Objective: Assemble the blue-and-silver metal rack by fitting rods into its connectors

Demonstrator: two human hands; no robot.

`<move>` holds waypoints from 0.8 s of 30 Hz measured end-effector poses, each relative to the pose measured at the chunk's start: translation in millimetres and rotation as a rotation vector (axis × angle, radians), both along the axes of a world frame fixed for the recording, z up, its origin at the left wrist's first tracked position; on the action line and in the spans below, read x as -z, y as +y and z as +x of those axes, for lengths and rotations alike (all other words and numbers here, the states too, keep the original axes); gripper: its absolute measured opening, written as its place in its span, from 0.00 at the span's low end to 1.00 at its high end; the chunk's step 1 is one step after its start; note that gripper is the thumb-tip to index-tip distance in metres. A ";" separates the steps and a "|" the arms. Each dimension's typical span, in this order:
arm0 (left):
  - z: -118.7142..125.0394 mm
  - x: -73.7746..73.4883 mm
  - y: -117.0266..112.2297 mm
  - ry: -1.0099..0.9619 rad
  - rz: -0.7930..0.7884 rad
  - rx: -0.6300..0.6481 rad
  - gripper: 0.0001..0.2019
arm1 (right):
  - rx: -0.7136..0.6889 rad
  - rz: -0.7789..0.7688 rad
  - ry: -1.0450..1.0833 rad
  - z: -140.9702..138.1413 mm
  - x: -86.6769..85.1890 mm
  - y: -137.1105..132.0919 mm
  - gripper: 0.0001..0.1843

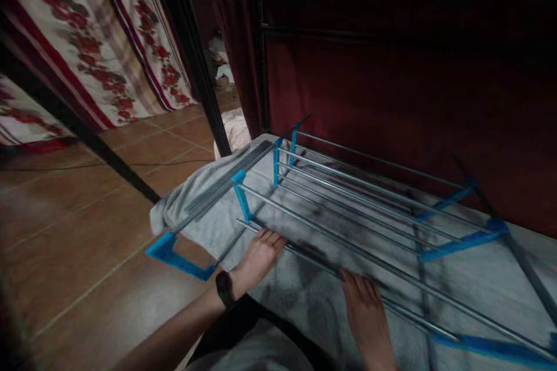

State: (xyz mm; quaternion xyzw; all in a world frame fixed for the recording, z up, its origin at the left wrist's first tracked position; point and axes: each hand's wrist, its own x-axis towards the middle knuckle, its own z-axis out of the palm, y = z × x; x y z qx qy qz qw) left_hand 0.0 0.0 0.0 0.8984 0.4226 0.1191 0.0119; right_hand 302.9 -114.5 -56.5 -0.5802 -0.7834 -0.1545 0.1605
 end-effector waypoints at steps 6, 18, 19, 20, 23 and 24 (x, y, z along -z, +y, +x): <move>-21.7 7.5 -11.3 -0.414 0.181 -0.203 0.22 | -0.007 0.013 0.045 4.0 -0.3 6.4 0.16; -65.9 52.5 60.6 -1.481 -0.231 -0.765 0.22 | 0.014 0.027 0.041 7.9 0.7 11.2 0.18; -63.3 49.8 64.4 -1.506 -0.250 -0.726 0.22 | 0.016 0.024 0.044 8.1 0.4 11.4 0.18; -61.0 47.3 67.3 -1.520 -0.262 -0.680 0.23 | 0.017 0.020 0.050 8.1 0.0 11.5 0.18; -57.2 43.0 71.6 -1.490 -0.287 -0.599 0.21 | 0.013 0.010 0.061 8.0 -0.5 11.6 0.18; -57.3 42.8 72.4 -1.467 -0.297 -0.595 0.19 | 0.015 0.011 0.060 8.0 -0.4 11.6 0.18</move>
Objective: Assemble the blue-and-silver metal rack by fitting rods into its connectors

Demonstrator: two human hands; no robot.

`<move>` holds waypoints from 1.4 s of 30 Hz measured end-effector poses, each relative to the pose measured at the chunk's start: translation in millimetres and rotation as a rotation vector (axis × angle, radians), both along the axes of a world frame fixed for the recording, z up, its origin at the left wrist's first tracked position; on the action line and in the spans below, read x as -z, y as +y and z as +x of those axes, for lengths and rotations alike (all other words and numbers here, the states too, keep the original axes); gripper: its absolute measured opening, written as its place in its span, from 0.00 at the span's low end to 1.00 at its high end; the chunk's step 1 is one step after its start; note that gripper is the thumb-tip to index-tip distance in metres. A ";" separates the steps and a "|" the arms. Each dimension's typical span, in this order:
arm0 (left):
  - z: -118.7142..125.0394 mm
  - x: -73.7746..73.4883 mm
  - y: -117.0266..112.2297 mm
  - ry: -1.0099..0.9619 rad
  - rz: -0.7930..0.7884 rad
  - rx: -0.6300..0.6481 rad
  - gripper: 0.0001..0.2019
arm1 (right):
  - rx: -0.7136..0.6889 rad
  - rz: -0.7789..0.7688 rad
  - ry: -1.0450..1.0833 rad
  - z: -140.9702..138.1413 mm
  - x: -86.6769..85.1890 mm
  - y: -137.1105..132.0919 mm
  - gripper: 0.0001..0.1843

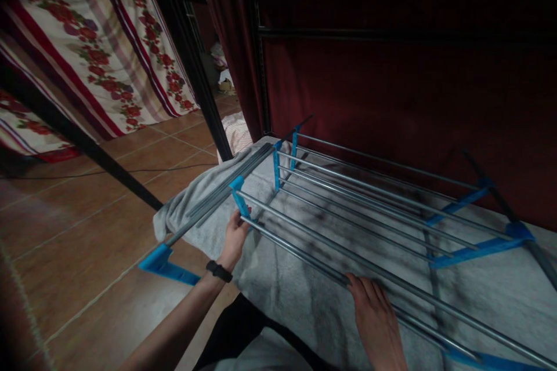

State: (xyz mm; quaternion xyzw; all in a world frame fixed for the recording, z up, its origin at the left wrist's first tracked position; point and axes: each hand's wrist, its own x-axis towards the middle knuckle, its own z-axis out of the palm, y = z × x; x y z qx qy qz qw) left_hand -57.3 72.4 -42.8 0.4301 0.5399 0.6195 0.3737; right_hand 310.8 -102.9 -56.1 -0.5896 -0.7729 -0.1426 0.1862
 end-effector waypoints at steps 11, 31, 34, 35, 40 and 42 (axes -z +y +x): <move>-10.0 8.6 11.6 0.136 0.021 0.048 0.16 | 0.008 -0.004 -0.044 -0.2 4.7 2.2 0.17; -0.2 12.5 13.9 0.053 -0.010 -0.011 0.13 | -0.056 0.061 -0.056 -15.2 -18.1 7.4 0.16; -0.8 18.2 17.0 0.035 -0.010 -0.030 0.13 | -0.085 0.051 -0.074 -27.6 -25.4 6.6 0.16; -1.7 19.8 16.9 0.035 -0.012 -0.032 0.14 | -0.092 0.041 -0.079 -31.8 -27.2 5.3 0.15; -7.9 24.3 6.3 0.002 0.011 -0.019 0.19 | -0.041 0.001 -0.062 -45.8 -26.7 -8.7 0.16; -9.1 25.0 1.6 0.020 0.001 -0.020 0.17 | -0.021 0.000 -0.039 -45.5 -22.4 -15.6 0.17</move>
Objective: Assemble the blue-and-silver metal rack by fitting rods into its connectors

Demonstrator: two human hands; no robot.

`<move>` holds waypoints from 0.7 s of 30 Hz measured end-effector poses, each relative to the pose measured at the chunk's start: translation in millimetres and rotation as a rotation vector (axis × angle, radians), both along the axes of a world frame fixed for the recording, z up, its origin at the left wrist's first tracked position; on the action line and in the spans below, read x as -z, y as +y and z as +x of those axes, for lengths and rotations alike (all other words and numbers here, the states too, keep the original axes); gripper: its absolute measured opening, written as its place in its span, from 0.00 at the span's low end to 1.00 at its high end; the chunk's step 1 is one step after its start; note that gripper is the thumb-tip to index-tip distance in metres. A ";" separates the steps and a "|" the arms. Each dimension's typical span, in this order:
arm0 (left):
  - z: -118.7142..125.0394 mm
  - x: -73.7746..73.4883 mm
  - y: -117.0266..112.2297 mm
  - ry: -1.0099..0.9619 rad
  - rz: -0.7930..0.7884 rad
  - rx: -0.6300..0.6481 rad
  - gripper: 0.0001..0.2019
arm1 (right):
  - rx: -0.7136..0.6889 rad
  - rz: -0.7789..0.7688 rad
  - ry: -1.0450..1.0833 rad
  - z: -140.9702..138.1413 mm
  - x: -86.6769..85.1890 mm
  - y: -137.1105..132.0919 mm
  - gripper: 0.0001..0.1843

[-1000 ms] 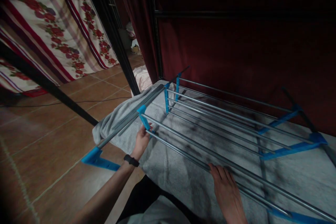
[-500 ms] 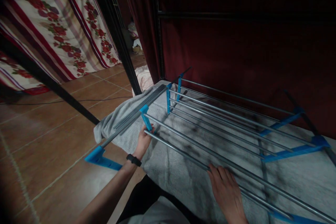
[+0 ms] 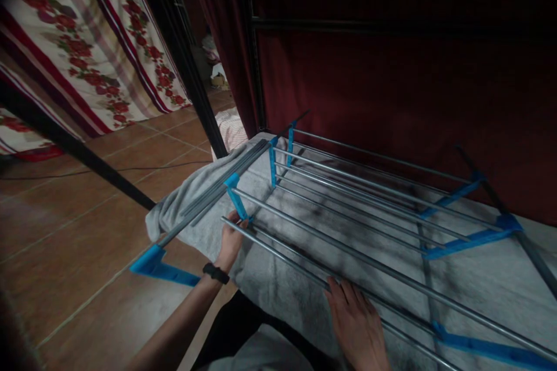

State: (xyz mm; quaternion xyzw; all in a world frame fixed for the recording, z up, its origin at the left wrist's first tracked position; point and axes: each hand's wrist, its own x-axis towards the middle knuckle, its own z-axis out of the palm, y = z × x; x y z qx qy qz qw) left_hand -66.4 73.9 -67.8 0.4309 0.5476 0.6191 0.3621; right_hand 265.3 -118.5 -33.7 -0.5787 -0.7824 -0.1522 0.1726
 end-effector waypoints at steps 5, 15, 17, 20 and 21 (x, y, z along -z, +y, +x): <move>1.7 1.2 -1.3 -0.012 -0.053 0.007 0.19 | 0.052 0.019 0.034 18.1 14.7 -13.5 0.18; 4.6 -9.0 -0.7 0.012 -0.016 0.055 0.14 | 0.073 0.019 0.033 22.7 22.5 -7.0 0.19; 4.6 -10.2 -0.4 0.007 -0.024 0.051 0.16 | 0.071 0.023 0.051 22.2 24.5 -4.1 0.18; 3.8 -10.2 -4.1 0.005 -0.033 -0.061 0.20 | 0.081 0.031 0.084 21.4 27.2 -3.5 0.17; 3.3 -9.9 -7.9 0.017 -0.033 -0.115 0.20 | 0.092 0.029 0.100 18.9 26.7 -4.9 0.17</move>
